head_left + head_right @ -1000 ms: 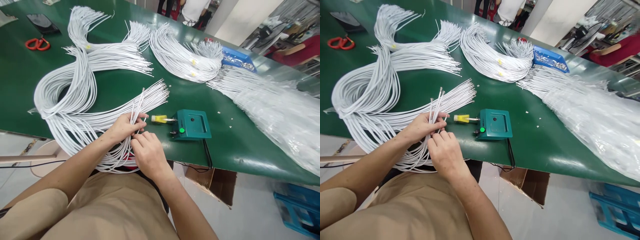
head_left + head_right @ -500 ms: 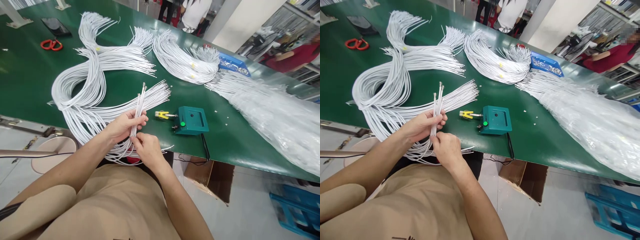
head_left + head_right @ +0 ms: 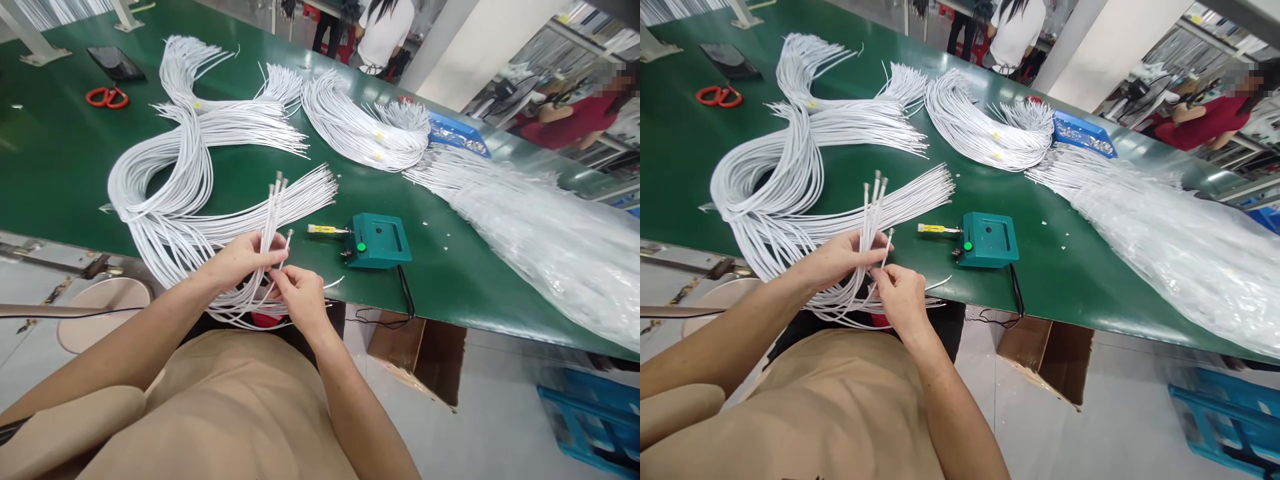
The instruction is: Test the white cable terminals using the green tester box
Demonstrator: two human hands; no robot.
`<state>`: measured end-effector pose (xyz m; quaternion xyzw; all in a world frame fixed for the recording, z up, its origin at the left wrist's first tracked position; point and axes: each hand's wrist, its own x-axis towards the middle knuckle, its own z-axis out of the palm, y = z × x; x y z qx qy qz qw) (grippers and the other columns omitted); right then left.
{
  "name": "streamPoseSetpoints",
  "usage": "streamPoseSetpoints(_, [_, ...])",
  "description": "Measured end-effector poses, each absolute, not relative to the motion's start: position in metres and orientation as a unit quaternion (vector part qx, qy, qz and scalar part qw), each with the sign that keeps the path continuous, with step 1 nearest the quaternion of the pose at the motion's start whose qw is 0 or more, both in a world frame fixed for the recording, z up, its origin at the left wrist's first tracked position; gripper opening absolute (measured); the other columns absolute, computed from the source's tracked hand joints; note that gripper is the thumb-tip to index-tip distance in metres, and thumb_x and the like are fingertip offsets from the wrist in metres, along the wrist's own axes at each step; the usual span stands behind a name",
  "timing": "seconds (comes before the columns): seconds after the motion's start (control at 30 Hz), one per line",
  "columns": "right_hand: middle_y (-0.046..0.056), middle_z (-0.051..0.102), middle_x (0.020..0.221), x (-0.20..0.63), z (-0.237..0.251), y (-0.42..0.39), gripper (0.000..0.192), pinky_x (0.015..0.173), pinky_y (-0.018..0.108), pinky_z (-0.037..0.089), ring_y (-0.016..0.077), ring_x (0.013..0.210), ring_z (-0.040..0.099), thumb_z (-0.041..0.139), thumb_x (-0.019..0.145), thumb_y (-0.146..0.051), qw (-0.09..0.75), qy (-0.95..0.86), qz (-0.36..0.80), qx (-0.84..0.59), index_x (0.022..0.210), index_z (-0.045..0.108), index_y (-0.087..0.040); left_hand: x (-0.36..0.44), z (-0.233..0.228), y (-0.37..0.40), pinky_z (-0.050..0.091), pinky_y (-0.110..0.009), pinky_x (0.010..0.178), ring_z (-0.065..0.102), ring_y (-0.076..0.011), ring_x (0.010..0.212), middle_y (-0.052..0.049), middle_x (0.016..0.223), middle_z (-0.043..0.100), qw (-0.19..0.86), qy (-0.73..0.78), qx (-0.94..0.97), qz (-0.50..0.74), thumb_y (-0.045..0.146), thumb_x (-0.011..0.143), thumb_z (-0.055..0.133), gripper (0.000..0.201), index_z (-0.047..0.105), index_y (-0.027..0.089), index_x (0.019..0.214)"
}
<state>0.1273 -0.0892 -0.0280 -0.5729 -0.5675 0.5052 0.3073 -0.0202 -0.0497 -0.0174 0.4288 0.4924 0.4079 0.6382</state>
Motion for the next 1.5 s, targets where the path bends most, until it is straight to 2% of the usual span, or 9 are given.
streamPoseSetpoints(0.27, [-0.001,0.064,0.069,0.148,-0.008,-0.065,0.024,0.061,0.025,0.048,0.0123,0.06,0.058,0.065,0.075,-0.043,0.42,-0.511,0.482,-0.576,0.082,0.066,-0.019,-0.011,-0.011,-0.056,0.044,-0.019,0.051,0.051,-0.0079,0.058,0.001,0.075,0.061,0.566,0.54,0.491,0.383,0.03,0.062,0.078,0.031,0.053,0.017,0.073])
streamPoseSetpoints(0.4, [-0.003,0.059,0.063,0.142,-0.005,-0.054,0.021,0.058,0.025,0.044,0.0104,0.057,0.051,0.073,0.066,-0.036,0.434,-0.49,0.54,-0.53,0.072,0.065,-0.018,-0.007,-0.007,-0.061,0.044,-0.019,0.05,0.057,-0.0106,0.06,0.004,0.065,0.057,0.567,0.547,0.501,0.359,0.028,0.064,0.076,0.03,0.048,0.018,0.071])
streamPoseSetpoints(0.6, [-0.004,0.053,0.066,0.137,-0.004,-0.045,0.02,0.052,0.022,0.038,0.0058,0.052,0.04,0.068,0.071,-0.037,0.579,-0.32,0.6,-0.45,0.077,0.065,-0.018,-0.006,-0.001,-0.064,0.045,-0.02,0.051,0.065,-0.0153,0.071,0.0,0.077,0.064,0.575,0.543,0.506,0.345,0.03,0.069,0.07,0.028,0.045,0.019,0.072])
streamPoseSetpoints(0.73, [-0.003,0.055,0.065,0.14,-0.001,-0.052,0.027,0.051,0.022,0.037,0.0068,0.052,0.041,0.069,0.071,-0.044,0.529,-0.379,0.555,-0.518,0.075,0.066,-0.017,-0.007,0.001,-0.065,0.046,-0.021,0.051,0.064,-0.016,0.071,-0.001,0.077,0.065,0.56,0.556,0.512,0.34,0.031,0.069,0.07,0.027,0.046,0.018,0.071])
streamPoseSetpoints(0.93, [-0.002,0.06,0.066,0.139,0.0,-0.059,0.019,0.058,0.023,0.038,0.0081,0.056,0.042,0.07,0.068,-0.034,0.473,-0.44,0.534,-0.546,0.07,0.067,-0.016,-0.004,-0.001,-0.065,0.042,-0.02,0.048,0.055,-0.0111,0.057,-0.001,0.072,0.064,0.544,0.555,0.523,0.35,0.034,0.072,0.067,0.026,0.046,0.019,0.069])
streamPoseSetpoints(1.03, [-0.003,0.054,0.062,0.136,-0.004,-0.057,0.018,0.055,0.024,0.037,0.0079,0.054,0.038,0.068,0.067,-0.035,0.476,-0.376,0.62,-0.498,0.069,0.065,-0.017,-0.004,-0.003,-0.065,0.039,-0.021,0.048,0.049,-0.0088,0.051,0.001,0.067,0.062,0.535,0.546,0.528,0.37,0.034,0.074,0.065,0.026,0.045,0.019,0.068])
streamPoseSetpoints(1.17, [-0.006,0.036,0.053,0.133,-0.009,-0.056,0.019,0.053,0.025,0.037,0.0083,0.05,0.034,0.063,0.066,-0.032,0.466,-0.27,0.722,-0.434,0.058,0.052,-0.019,-0.003,-0.004,-0.064,0.043,-0.023,0.058,0.056,-0.0115,0.06,0.002,0.067,0.061,0.538,0.522,0.533,0.392,0.03,0.075,0.064,0.026,0.041,0.02,0.066])
streamPoseSetpoints(1.33, [-0.004,0.048,0.065,0.138,-0.002,-0.052,0.024,0.054,0.023,0.035,0.0087,0.056,0.037,0.063,0.072,-0.037,0.495,-0.327,0.675,-0.438,0.088,0.069,-0.019,-0.004,-0.006,-0.066,0.045,-0.026,0.065,0.061,-0.0129,0.065,0.0,0.074,0.065,0.593,0.477,0.524,0.383,0.028,0.081,0.058,0.026,0.036,0.021,0.069])
streamPoseSetpoints(1.5, [-0.003,0.055,0.063,0.145,-0.002,-0.051,0.021,0.059,0.024,0.037,0.0085,0.057,0.042,0.071,0.069,-0.039,0.455,-0.38,0.657,-0.465,0.069,0.07,-0.018,-0.005,-0.004,-0.067,0.045,-0.026,0.064,0.061,-0.0126,0.065,0.001,0.072,0.063,0.603,0.465,0.522,0.384,0.027,0.082,0.057,0.025,0.036,0.021,0.07])
